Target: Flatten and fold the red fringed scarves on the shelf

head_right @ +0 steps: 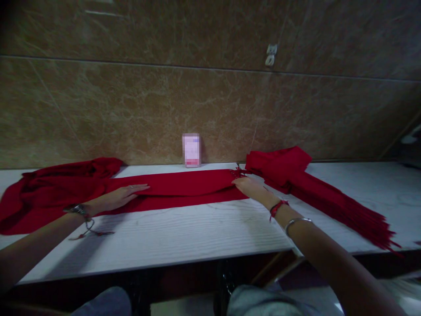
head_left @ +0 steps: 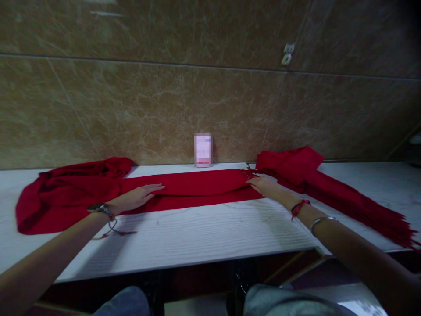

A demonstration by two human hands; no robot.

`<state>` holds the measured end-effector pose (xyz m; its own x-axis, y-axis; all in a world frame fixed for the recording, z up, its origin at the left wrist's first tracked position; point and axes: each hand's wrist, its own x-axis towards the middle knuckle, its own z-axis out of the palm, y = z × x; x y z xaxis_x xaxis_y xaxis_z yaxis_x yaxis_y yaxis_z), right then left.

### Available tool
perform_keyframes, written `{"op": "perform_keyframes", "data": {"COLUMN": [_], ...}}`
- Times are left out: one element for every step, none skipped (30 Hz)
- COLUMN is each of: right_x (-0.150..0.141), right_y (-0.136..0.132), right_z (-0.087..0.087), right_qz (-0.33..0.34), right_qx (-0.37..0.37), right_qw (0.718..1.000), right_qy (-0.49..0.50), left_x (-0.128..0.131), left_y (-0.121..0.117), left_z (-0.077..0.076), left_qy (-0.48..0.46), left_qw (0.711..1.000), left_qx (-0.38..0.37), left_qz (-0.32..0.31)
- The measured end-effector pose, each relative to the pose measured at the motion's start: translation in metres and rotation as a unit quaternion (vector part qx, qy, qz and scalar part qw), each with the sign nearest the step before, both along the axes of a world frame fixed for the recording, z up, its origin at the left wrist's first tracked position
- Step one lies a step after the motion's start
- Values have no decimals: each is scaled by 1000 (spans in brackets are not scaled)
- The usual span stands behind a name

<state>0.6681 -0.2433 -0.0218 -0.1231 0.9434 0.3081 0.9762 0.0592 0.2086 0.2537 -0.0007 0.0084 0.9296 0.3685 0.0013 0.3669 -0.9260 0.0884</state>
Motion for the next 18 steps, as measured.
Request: {"op": "perform_keyframes", "data": {"right_x": [4,8,12,16,19,20,20,19,16,13,9,6,3,0,-1,-1,0,2], "right_y": [0,-2,-5,-9,-15,-21,-28,-34,-40,-44,-47,-48,-48,-46,-44,-41,-38,-34], "right_z": [3,6,7,7,5,2,-4,-10,-17,-23,-28,-30,-31,-30,-27,-22,-16,-10], "right_qz": [-19,-32,-35,-29,-13,11,39,64,80,87,85,78,71,68,68,69,67,61], "right_qx": [25,53,82,106,121,120,105,83,62,47,41,39,38,33,27,23,25,34], "right_qw": [999,998,995,993,992,992,993,994,995,995,995,995,995,995,994,993,992,992], "right_qy": [11,23,33,41,44,39,27,12,-6,-21,-35,-45,-55,-65,-77,-89,-100,-108], "left_x": [-1,-2,-4,-7,-11,-16,-20,-25,-29,-32,-34,-35,-35,-35,-33,-31,-29,-26], "left_y": [2,4,4,2,0,-5,-10,-15,-19,-23,-25,-26,-25,-23,-21,-18,-15,-12], "left_z": [4,8,10,11,9,4,-2,-10,-18,-25,-30,-34,-36,-35,-33,-30,-25,-20], "left_qy": [-18,-39,-58,-69,-66,-50,-21,14,39,60,72,77,78,75,66,54,36,15], "left_qw": [1000,999,997,996,996,997,999,999,998,997,996,995,995,995,996,997,998,999], "left_qx": [4,12,23,33,38,38,33,27,26,24,25,27,29,32,37,42,45,47], "left_qz": [13,29,42,48,43,33,22,20,31,43,53,59,58,51,40,28,17,12]}}
